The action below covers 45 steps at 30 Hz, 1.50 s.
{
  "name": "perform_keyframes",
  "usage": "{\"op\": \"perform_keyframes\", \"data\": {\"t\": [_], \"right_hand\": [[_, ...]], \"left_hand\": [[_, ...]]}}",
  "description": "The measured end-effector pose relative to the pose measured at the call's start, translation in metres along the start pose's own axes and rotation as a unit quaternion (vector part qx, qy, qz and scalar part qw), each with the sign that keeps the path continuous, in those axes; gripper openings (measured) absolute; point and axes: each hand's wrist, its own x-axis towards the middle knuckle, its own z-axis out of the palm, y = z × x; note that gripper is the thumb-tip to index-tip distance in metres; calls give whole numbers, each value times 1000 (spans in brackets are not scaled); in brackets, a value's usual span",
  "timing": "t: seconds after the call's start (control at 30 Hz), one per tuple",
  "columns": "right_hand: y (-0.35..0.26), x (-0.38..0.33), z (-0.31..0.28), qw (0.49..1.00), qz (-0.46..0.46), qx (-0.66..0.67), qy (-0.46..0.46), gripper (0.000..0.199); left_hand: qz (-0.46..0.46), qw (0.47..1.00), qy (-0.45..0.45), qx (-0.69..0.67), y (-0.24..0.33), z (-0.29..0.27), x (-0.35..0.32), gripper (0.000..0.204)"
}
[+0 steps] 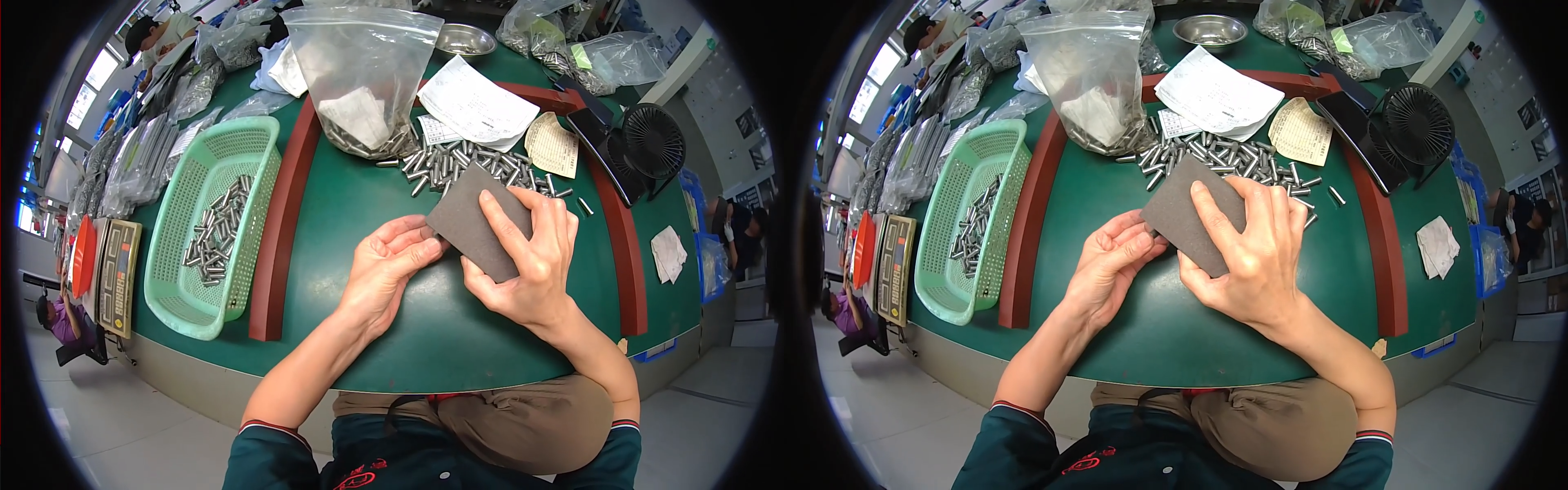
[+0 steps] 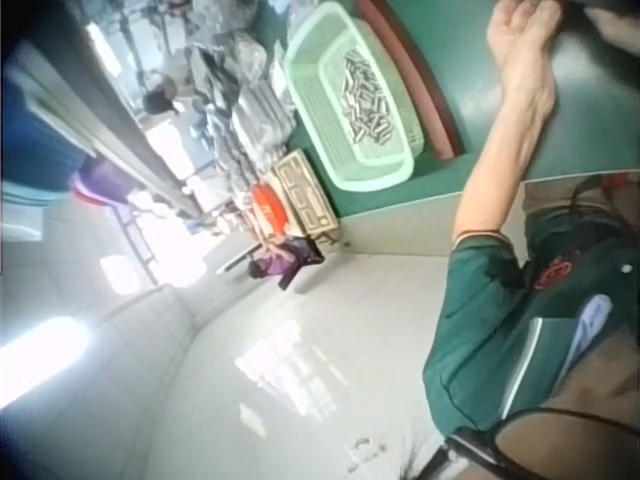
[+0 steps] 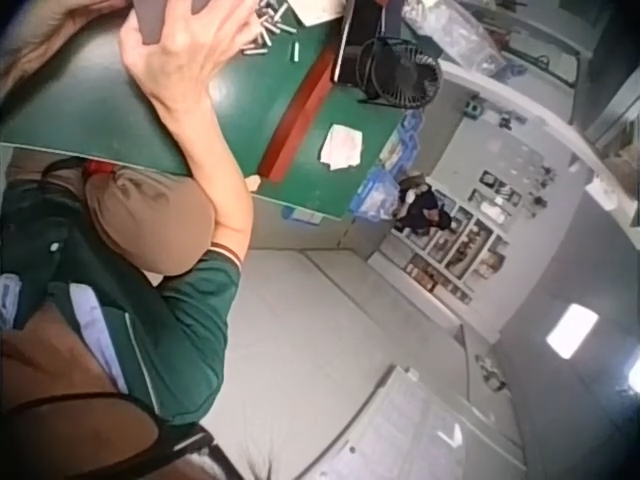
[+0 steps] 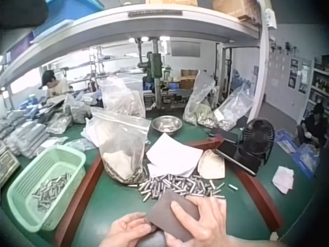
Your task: Sanding small cylindrical metal components using a handheld sanding block on a workbench.
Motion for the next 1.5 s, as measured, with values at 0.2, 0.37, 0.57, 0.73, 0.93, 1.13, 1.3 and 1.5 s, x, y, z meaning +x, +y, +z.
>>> {"op": "perform_keyframes", "data": {"t": [0.2,0.37,0.57,0.73,0.93,1.13,1.3,1.5], "right_hand": [[-1,0,1,1000,4,3,1,65],[-2,1,2,1000,8,-3,1,66],[3,7,6,999,21,13,42,68],[13,0,-1,998,52,6,38,69],[10,-2,0,998,58,38,-4,68],[5,0,-1,998,49,42,-13,68],[3,0,-1,999,34,33,-18,66],[-2,0,2,1000,2,-14,2,66]], "left_hand": [[9,1000,15,-19,-6,0,0,59],[14,999,1,-29,-6,-1,1,56],[14,999,-33,-38,-8,2,2,63],[6,999,-27,-36,-7,-7,2,58],[6,999,-14,-49,-6,-9,4,54],[11,998,-6,-56,-6,-10,4,55],[13,999,6,-52,-6,-7,4,57],[30,999,21,-26,-9,-6,5,62]]}}
